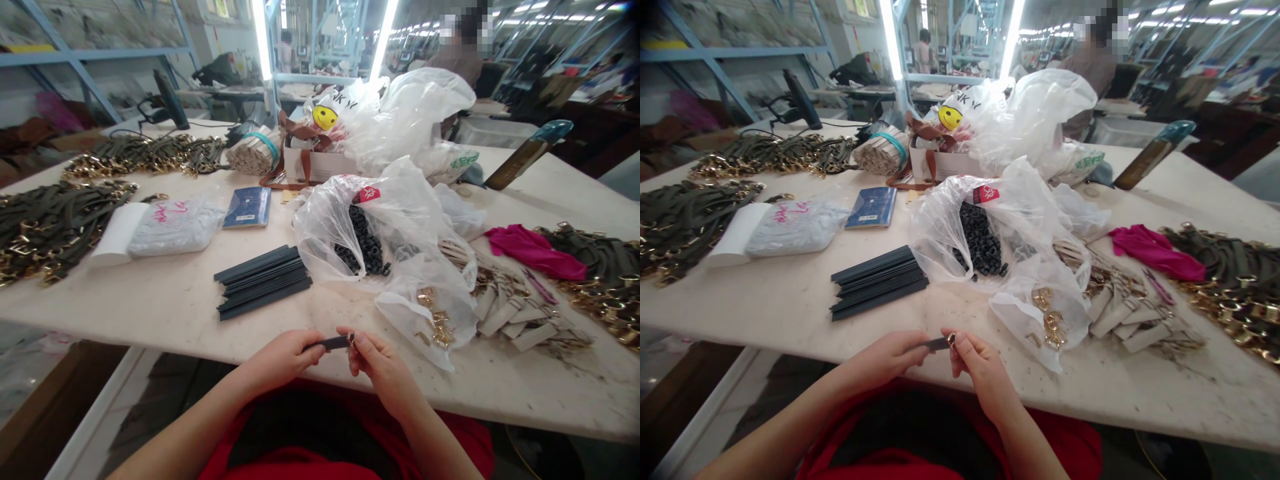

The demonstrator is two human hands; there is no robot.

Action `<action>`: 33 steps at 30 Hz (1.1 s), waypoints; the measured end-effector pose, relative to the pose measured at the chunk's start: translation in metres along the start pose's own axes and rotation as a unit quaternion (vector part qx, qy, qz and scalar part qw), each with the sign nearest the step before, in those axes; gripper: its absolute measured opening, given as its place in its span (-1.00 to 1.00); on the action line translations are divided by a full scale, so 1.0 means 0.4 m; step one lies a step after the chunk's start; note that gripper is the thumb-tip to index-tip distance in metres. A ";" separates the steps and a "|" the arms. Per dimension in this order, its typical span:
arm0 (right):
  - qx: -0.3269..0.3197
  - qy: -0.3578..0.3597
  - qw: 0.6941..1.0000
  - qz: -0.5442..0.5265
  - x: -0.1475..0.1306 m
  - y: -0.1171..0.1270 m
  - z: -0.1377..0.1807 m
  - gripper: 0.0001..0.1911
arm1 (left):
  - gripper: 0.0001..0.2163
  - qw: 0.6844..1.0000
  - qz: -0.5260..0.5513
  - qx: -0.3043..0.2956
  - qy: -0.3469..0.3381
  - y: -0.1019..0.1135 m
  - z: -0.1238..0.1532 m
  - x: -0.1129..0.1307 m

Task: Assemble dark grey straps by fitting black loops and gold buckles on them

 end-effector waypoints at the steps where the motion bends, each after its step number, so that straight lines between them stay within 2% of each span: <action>1: -0.006 0.014 0.999 0.038 -0.007 -0.002 -0.001 -0.58 | -0.78 1.000 0.000 -0.001 0.000 0.000 0.000 0.000; 4: -0.003 0.066 0.986 0.151 -0.026 -0.008 -0.003 -0.60 | -0.77 1.000 0.017 -0.010 -0.001 -0.008 0.001 0.003; 7: 0.009 0.090 0.974 0.207 -0.023 -0.020 -0.002 -0.65 | -0.82 0.998 0.057 -0.003 -0.006 -0.016 0.002 0.013; 12: 0.047 0.103 0.973 0.202 -0.008 -0.025 0.007 -0.75 | -0.86 0.989 0.144 -0.007 0.032 -0.033 0.001 0.008; 16: 0.032 0.115 0.972 0.200 -0.008 -0.032 0.009 -0.79 | -0.82 0.984 0.173 0.012 0.046 -0.042 -0.005 -0.005; 19: 0.031 0.107 0.977 0.182 -0.011 -0.034 0.012 -0.76 | -0.79 0.982 0.182 0.026 0.051 -0.050 -0.009 -0.013; 26: 0.077 0.068 0.992 0.078 -0.002 -0.022 0.015 -0.69 | -0.85 0.965 0.248 0.032 0.081 -0.070 -0.013 -0.021; 30: 0.090 0.100 0.982 0.133 -0.010 -0.016 0.015 -0.65 | -0.88 0.956 0.275 0.049 0.093 -0.077 -0.019 -0.018; 33: 0.105 0.150 0.958 0.219 -0.025 -0.010 0.018 -0.73 | -0.84 0.955 0.276 0.072 0.084 -0.079 -0.020 -0.018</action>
Point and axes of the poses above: each hand's wrist, its own z-axis away from the middle knuckle, its own y-axis out of the back of the hand, x = y × z, the point moved 7 cm from there along -z, towards the middle knuckle, and after that the axes turned 8 degrees about y, right-handed, at the moved point
